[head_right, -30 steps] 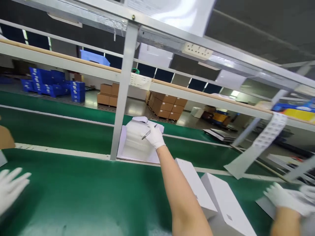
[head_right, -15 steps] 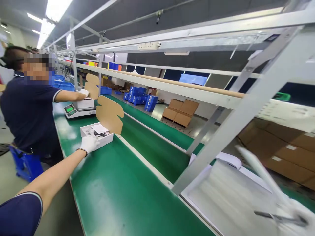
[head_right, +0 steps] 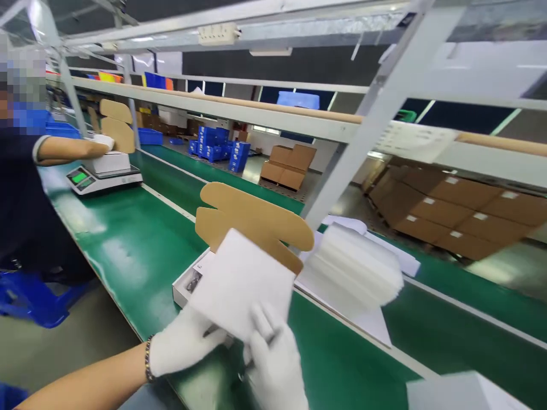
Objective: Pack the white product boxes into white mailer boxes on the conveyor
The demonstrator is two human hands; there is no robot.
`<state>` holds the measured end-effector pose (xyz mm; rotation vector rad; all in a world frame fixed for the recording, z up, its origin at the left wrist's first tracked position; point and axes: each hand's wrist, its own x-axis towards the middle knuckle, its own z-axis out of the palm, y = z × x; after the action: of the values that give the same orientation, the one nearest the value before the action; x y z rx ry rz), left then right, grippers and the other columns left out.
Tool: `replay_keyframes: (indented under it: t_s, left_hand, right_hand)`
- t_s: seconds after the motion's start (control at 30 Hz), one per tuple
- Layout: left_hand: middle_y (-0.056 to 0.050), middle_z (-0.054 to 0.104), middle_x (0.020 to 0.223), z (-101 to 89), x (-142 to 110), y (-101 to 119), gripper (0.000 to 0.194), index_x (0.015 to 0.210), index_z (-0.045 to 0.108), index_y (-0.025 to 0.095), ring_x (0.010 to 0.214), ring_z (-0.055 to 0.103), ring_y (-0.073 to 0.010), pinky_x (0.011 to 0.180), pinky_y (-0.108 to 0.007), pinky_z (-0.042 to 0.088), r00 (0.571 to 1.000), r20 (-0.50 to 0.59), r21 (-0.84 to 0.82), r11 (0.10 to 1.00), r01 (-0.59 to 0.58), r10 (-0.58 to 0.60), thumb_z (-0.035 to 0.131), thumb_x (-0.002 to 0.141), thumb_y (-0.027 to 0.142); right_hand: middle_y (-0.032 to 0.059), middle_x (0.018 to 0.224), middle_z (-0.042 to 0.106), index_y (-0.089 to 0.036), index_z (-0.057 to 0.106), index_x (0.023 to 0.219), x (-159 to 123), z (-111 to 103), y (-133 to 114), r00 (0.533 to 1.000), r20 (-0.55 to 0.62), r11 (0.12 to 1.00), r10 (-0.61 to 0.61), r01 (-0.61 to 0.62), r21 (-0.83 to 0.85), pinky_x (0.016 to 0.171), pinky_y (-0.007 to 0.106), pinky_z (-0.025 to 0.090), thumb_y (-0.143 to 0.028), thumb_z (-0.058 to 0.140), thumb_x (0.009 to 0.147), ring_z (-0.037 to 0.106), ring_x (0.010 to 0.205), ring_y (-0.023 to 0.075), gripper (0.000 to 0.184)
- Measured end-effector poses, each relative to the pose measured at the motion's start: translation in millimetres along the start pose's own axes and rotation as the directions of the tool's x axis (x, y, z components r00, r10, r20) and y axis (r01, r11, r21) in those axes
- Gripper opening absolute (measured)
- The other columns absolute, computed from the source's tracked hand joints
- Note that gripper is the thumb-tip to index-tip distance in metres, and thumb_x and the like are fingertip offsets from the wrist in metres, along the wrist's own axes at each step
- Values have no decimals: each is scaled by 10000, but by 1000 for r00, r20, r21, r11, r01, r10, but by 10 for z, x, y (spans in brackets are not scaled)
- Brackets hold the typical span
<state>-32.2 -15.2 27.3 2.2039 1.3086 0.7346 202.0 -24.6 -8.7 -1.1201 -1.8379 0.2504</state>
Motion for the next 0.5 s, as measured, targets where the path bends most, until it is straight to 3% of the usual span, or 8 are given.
replay_keyframes:
  t_s: [0.07,0.13,0.2,0.3,0.37,0.5]
  left_hand:
    - [-27,666,721,-206,-6,75,379,791,714,228,728,604,-210,754,-330,483,1000,-2,-51,999,9,-9,425,958,409]
    - [-41,676,735,-373,104,15,523,779,717,204,737,619,-206,758,-326,494,996,-92,-101,995,6,-16,321,989,472]
    - [-78,714,1049,-405,310,-101,553,1067,714,182,1000,632,-248,922,-352,477,991,-134,-136,990,-41,23,272,995,506]
    - [-115,465,1492,-205,686,-242,614,1425,490,178,1368,386,-367,1127,-492,312,989,91,12,993,-120,118,404,948,555]
    - [-119,350,1565,-28,907,-289,705,1482,406,196,1424,284,-395,1162,-540,243,957,207,116,966,-231,204,513,898,575]
    - [-93,285,1598,149,1130,-323,716,1537,273,232,1447,274,-318,1189,-489,248,894,193,159,887,-434,404,500,928,533]
  right_hand:
    - [134,1199,634,-243,681,904,73,132,-100,993,114,994,-38,49,-99,945,521,483,-222,492,882,550,1169,337,191]
    - [157,1112,650,-211,673,919,178,138,-153,968,250,982,6,42,-184,901,480,507,-150,434,863,599,1063,306,252]
    - [142,996,651,-191,663,962,254,62,-172,925,368,967,94,3,-253,845,434,523,-114,433,839,614,934,271,272]
    - [128,944,616,-165,645,1072,289,-38,-122,858,469,929,208,-24,-369,823,448,514,-188,579,778,576,893,287,302]
    - [157,1049,591,-135,602,1187,280,-23,-34,857,431,901,284,-85,-425,865,472,502,-270,675,722,550,981,323,490]
    - [247,1303,473,-30,466,1352,264,129,137,902,208,838,378,-238,-491,1038,495,411,-348,691,752,428,1235,383,715]
